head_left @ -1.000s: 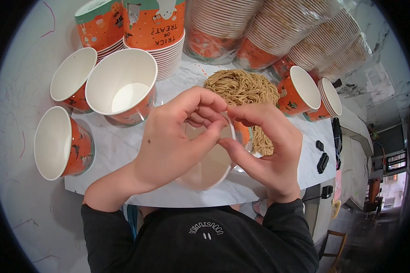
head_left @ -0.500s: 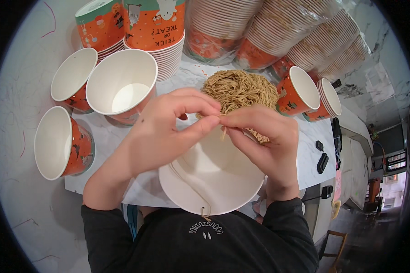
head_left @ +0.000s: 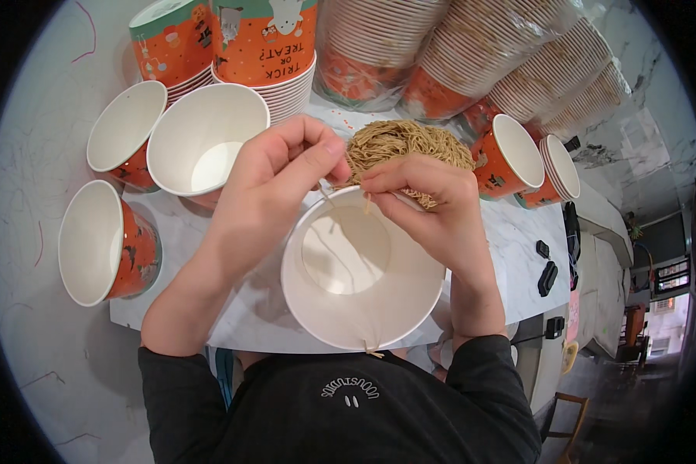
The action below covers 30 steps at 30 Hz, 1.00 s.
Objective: Threading decorative string through pre-punched holes in themed paper bowls.
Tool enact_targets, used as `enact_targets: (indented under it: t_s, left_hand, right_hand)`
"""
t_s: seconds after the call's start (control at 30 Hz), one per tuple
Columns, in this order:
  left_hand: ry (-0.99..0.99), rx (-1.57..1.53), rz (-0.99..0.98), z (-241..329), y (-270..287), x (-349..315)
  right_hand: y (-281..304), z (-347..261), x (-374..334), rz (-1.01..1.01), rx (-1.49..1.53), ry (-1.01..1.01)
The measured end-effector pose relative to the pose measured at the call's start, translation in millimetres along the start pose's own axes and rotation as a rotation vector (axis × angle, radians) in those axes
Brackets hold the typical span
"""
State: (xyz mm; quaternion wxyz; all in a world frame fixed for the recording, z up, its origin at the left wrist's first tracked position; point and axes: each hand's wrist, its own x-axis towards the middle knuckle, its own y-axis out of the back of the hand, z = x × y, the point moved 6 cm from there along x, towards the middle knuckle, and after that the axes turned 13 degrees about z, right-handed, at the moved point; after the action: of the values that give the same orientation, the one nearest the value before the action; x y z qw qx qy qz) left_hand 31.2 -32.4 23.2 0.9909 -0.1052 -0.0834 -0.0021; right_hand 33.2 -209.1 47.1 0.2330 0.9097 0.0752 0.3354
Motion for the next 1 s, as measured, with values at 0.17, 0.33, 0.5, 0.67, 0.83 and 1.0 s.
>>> enact_targets:
  t_s: [0.17,0.33,0.5,0.67,0.83,1.0]
  left_hand:
    - [0.207,-0.101,-0.086,0,2,-3]
    - [0.062,0.231,-0.007,-5,0,-6]
    - [-0.159,0.591,0.05,14,2,-7]
    - [-0.462,0.721,0.058,22,3,-8]
    - [-0.363,0.597,0.055,17,4,-3]
    - [-0.182,0.602,0.011,13,6,1]
  right_hand:
    - [-8,5,0,-0.032,0.304,-0.077]
    - [-15,12,-4,-0.028,0.64,-0.506]
    - [-12,22,-5,0.031,0.59,-0.58]
    - [-11,15,-1,0.079,0.164,-0.291]
    - [-17,14,-1,0.069,0.134,-0.158]
    - [-20,8,1,0.064,0.067,-0.085]
